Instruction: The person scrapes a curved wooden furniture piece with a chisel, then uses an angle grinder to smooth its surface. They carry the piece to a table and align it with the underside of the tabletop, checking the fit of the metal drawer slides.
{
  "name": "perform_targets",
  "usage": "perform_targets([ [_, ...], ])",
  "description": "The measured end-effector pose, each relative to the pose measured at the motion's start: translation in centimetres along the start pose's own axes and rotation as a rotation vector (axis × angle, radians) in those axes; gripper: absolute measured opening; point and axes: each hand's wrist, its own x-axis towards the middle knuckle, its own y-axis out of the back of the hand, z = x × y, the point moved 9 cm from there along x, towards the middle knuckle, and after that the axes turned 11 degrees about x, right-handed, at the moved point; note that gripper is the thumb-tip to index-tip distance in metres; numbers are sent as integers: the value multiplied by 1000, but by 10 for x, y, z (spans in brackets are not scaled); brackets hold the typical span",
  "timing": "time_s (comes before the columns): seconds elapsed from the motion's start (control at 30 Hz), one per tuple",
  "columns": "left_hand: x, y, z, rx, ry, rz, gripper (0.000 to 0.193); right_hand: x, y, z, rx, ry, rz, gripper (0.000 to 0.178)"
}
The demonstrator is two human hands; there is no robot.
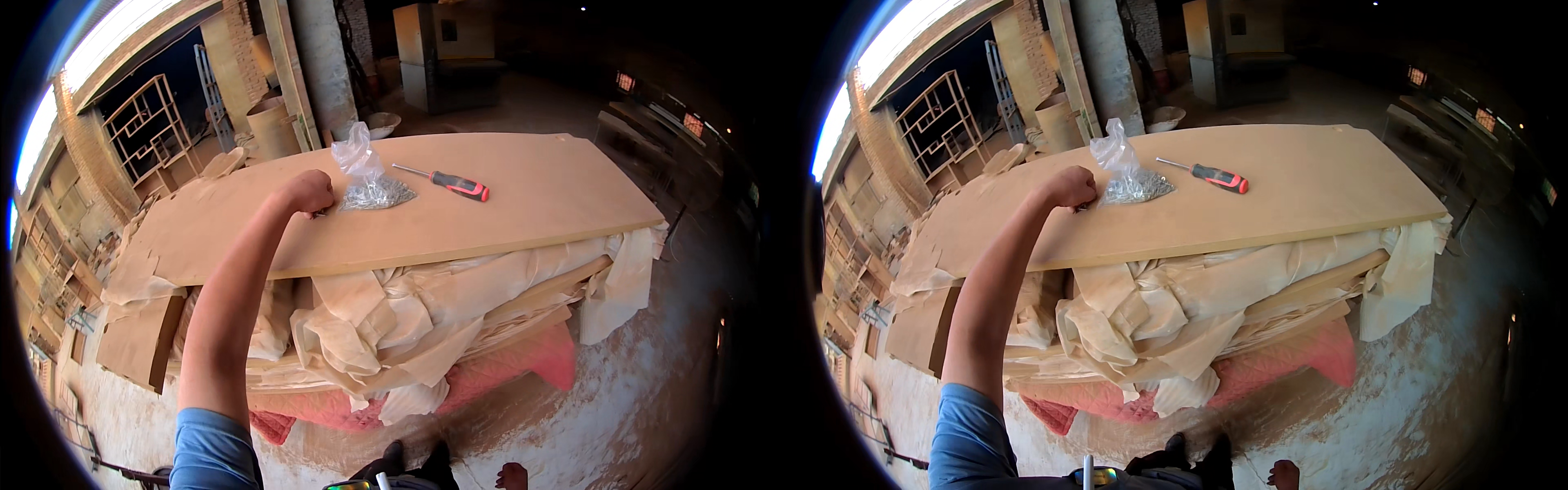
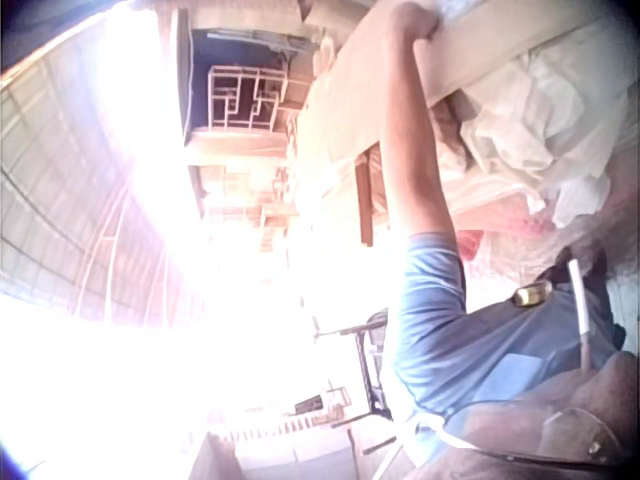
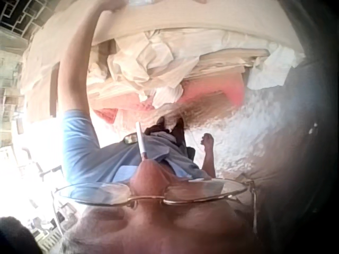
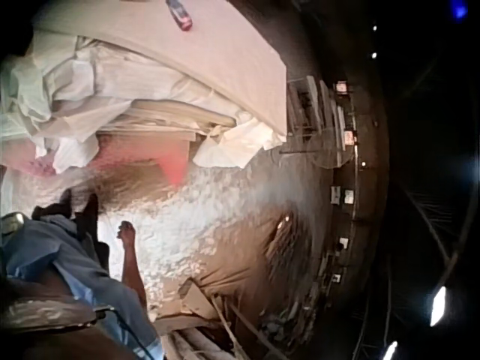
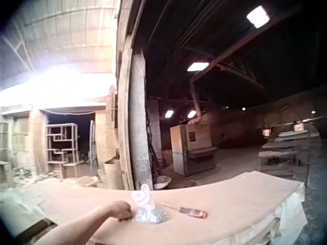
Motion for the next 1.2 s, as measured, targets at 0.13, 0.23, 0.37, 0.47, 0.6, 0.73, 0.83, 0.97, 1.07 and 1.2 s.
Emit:
perform_targets([
  [0.13,-5,1,1,-36,40,49,19,17,11,-23,27,11,-56,31],
  [0.23,-7,3,-8,-210,70,100,17,28,13,-28,17,-27,-77,29],
  [0.37,-6,-1,-21,-370,89,105,21,27,-1,-30,-12,-102,-83,27],
  [0.47,-15,6,-38,-716,136,265,16,26,-2,-25,-42,-157,-62,27],
  [0.6,-28,1,-61,-1271,197,197,13,26,5,-10,9,-124,-101,28],
  [0.73,-41,-10,-65,-1511,324,173,14,30,12,3,-33,-187,-62,27],
  [0.83,-47,-19,-70,-1647,425,186,15,31,7,-1,-40,-189,-71,27],
  [0.97,-55,-8,-67,-1293,335,169,16,35,-2,-13,-49,-164,-95,28],
  [1.07,-58,-2,-42,-794,196,146,32,34,-4,-21,-89,-179,-81,28],
  [1.2,-50,-8,-39,-471,127,35,48,35,-1,-16,-96,-186,-68,27],
])
